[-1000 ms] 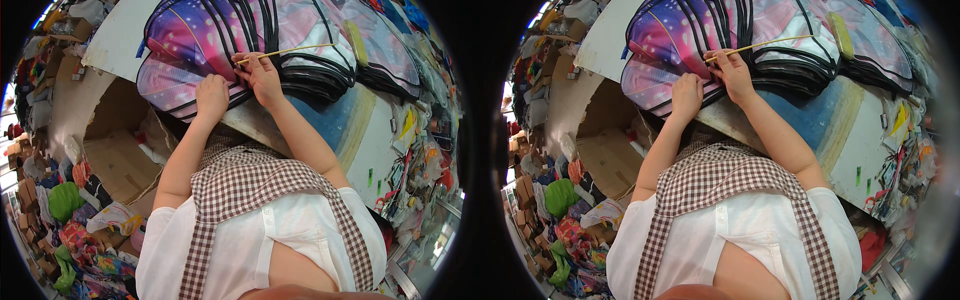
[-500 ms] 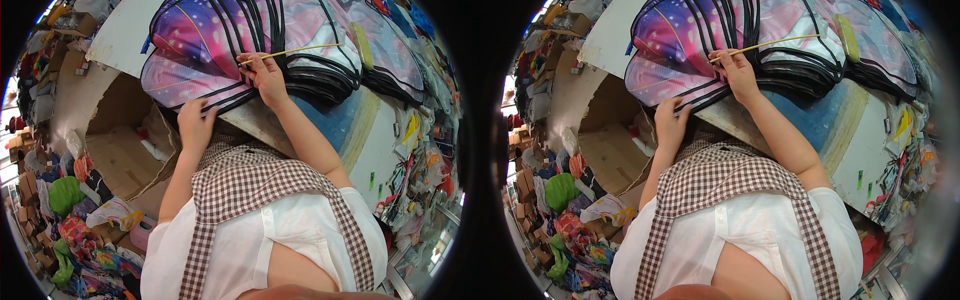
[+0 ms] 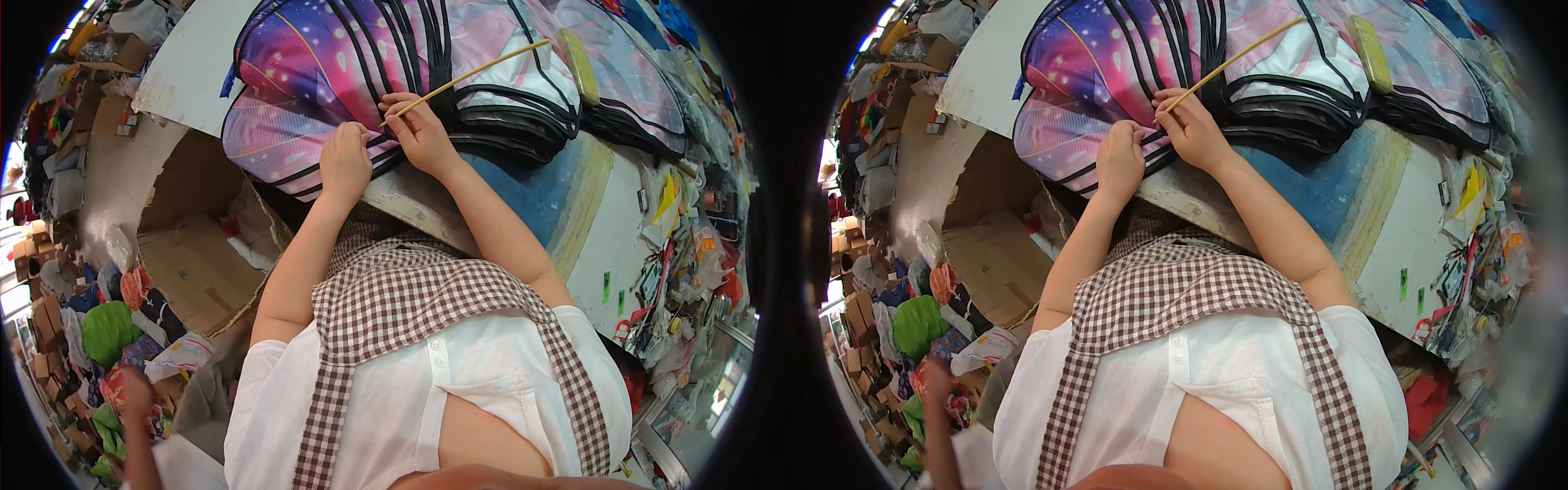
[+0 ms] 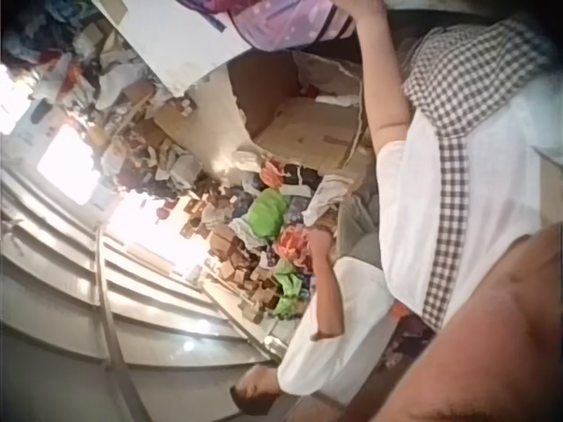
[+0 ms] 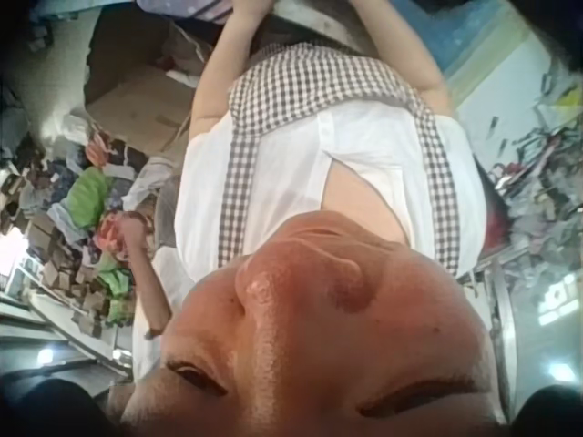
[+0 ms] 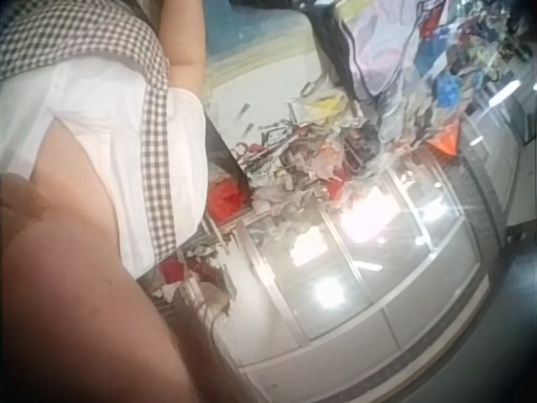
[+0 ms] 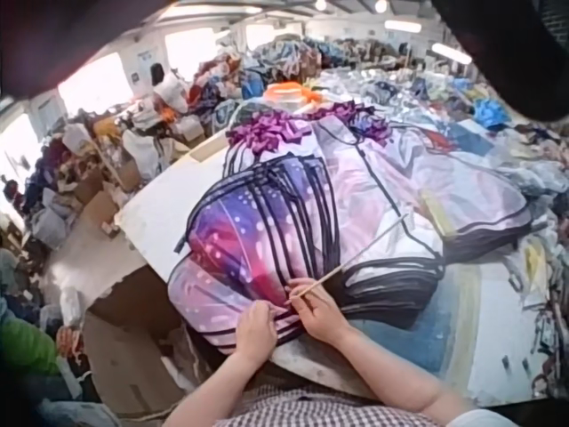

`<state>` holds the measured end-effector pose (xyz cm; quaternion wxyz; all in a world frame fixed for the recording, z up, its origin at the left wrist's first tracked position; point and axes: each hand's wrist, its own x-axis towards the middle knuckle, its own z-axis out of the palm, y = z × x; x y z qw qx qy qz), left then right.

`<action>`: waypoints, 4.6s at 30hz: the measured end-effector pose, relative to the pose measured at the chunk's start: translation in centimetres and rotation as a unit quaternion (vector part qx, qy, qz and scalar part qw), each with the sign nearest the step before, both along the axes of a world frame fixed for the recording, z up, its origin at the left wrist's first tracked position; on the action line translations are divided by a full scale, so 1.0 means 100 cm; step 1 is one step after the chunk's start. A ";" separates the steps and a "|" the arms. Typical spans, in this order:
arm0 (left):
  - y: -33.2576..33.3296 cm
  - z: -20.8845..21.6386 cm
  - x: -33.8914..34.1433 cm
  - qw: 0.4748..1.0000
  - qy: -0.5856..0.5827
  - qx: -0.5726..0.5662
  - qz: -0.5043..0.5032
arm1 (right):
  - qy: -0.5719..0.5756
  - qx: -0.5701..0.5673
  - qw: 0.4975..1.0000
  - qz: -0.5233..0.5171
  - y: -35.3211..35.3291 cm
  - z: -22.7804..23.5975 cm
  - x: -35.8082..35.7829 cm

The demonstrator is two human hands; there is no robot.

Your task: The person inserts a thin stick into the edge channel of fabric items stacked on a table by hand, repeating the action on successive items.

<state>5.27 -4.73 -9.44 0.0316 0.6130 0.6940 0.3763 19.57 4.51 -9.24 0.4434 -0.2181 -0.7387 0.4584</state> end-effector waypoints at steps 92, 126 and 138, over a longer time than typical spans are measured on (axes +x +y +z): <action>-0.107 0.000 -0.001 0.398 -0.913 0.048 0.077 | 0.139 -0.284 0.939 0.135 -0.046 0.021 -0.010; -0.060 -0.007 0.033 0.740 -0.633 0.019 0.228 | -0.002 -0.009 0.998 0.057 -0.053 -0.014 -0.022; -0.060 0.001 0.024 0.647 -0.740 -0.043 0.177 | -0.013 0.041 0.999 0.008 -0.045 -0.010 -0.010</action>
